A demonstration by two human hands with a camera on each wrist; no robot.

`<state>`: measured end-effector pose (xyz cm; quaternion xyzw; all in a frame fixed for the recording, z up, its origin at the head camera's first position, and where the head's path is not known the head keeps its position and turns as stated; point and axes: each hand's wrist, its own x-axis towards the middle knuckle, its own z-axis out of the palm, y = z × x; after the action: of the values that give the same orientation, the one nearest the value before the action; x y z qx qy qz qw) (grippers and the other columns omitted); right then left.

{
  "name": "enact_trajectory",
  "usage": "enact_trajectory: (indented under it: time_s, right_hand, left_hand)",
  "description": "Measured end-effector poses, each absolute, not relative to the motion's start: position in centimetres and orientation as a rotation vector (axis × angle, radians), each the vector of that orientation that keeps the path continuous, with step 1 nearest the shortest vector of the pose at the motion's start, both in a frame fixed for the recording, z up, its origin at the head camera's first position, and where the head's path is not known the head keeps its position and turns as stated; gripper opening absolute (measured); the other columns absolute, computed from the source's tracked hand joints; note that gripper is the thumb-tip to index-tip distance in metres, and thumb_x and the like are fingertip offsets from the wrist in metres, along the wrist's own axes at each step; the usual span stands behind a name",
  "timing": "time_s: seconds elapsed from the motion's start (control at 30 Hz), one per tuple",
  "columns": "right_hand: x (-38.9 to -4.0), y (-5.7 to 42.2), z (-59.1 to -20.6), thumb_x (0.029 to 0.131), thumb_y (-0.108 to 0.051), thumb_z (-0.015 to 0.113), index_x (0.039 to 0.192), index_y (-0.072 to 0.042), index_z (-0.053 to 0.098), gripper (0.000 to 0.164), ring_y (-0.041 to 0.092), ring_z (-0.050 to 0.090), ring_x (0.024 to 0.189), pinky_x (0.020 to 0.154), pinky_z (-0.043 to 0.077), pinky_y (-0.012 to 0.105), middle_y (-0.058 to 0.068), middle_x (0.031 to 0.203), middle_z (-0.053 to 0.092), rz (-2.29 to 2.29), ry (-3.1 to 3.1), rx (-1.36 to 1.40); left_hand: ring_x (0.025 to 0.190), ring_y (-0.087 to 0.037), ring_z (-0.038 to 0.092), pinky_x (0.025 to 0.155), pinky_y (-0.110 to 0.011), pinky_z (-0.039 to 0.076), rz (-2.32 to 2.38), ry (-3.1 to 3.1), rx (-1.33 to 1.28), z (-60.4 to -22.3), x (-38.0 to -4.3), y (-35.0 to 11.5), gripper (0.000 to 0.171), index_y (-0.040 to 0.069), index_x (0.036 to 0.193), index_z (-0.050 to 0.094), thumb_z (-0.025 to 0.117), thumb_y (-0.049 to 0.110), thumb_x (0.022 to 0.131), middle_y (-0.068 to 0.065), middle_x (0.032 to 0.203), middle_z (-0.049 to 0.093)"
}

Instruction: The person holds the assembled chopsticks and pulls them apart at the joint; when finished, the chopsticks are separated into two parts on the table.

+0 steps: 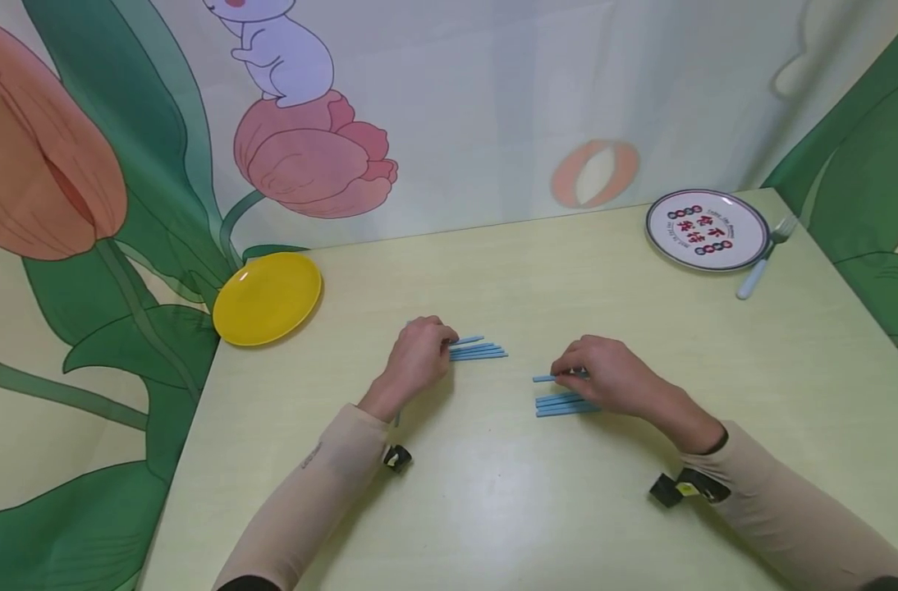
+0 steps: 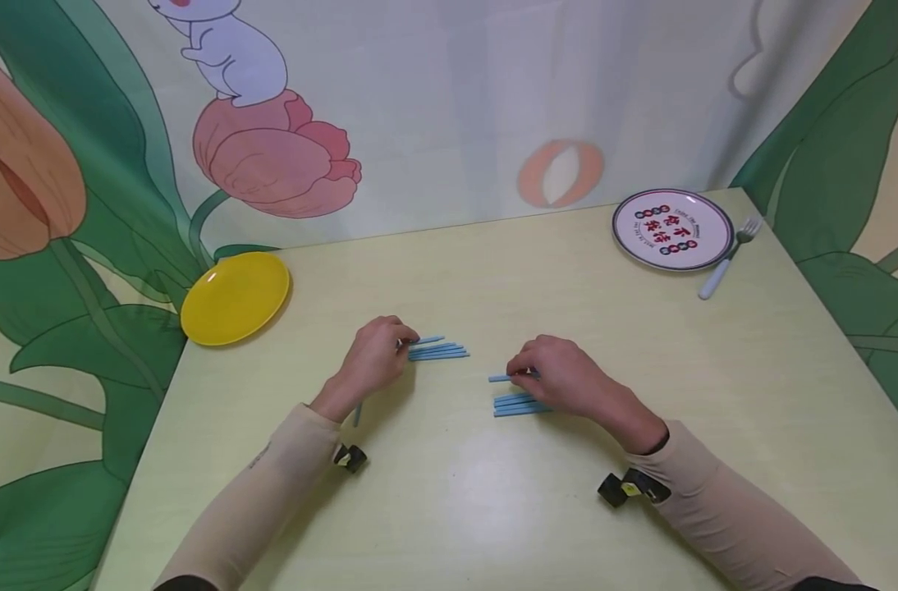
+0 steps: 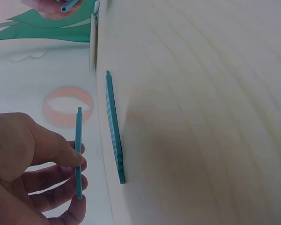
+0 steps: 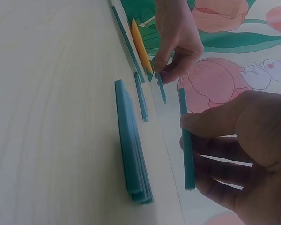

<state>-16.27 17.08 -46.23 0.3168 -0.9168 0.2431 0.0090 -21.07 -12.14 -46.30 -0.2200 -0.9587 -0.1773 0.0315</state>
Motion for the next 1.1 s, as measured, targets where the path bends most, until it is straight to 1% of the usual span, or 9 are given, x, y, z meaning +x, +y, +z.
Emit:
enact_trajectory:
  time_s: [0.23, 0.47, 0.67, 0.8, 1.1]
  right_hand:
    - [-16.3, 17.2, -46.2, 0.081, -0.013, 0.078, 0.092, -0.015, 0.077, 0.011, 0.011, 0.063, 0.084, 0.074, 0.054, 0.032, -0.006, 0.090, 0.071, 0.736, -2.845, 1.025]
    - [-16.2, 17.2, -46.4, 0.080, -0.013, 0.078, 0.091, -0.015, 0.077, 0.011, 0.009, 0.062, 0.082, 0.072, 0.053, 0.029, -0.007, 0.087, 0.070, 0.686, -2.807, 1.093]
    - [-16.1, 17.2, -46.5, 0.079, -0.011, 0.079, 0.090, -0.014, 0.077, 0.012, 0.009, 0.061, 0.081, 0.071, 0.053, 0.028, -0.007, 0.086, 0.070, 0.667, -2.790, 1.130]
    - [-16.1, 17.2, -46.7, 0.079, -0.010, 0.079, 0.090, -0.014, 0.077, 0.012, 0.009, 0.062, 0.080, 0.071, 0.053, 0.028, -0.007, 0.085, 0.069, 0.652, -2.776, 1.144]
    - [-16.1, 17.2, -46.9, 0.081, -0.009, 0.076, 0.092, -0.013, 0.077, 0.012, 0.012, 0.063, 0.083, 0.074, 0.054, 0.031, -0.006, 0.088, 0.070, 0.638, -2.806, 1.179]
  left_hand:
    - [0.083, -0.024, 0.063, 0.076, -0.037, 0.052, -0.533, -2.959, -0.678, -46.4, -21.4, -12.3, 0.022, 0.005, 0.094, 0.078, 0.060, -0.004, 0.084, -0.008, 0.088, 0.070]
    - [0.080, -0.022, 0.060, 0.075, -0.035, 0.051, -0.527, -2.975, -0.666, -46.8, -21.8, -12.4, 0.023, 0.005, 0.095, 0.078, 0.060, -0.005, 0.083, -0.007, 0.088, 0.070]
    - [0.082, -0.023, 0.062, 0.078, -0.037, 0.052, -0.543, -2.991, -0.673, -47.0, -21.9, -12.3, 0.025, 0.004, 0.096, 0.077, 0.059, -0.006, 0.083, -0.008, 0.089, 0.070]
    - [0.084, -0.024, 0.062, 0.080, -0.037, 0.052, -0.542, -3.003, -0.666, -47.0, -22.0, -12.2, 0.026, 0.005, 0.097, 0.077, 0.058, -0.006, 0.083, -0.008, 0.091, 0.070]
    - [0.085, -0.023, 0.062, 0.082, -0.036, 0.051, -0.560, -3.007, -0.677, -47.4, -22.4, -12.1, 0.027, 0.004, 0.098, 0.077, 0.058, -0.007, 0.083, -0.008, 0.091, 0.070]
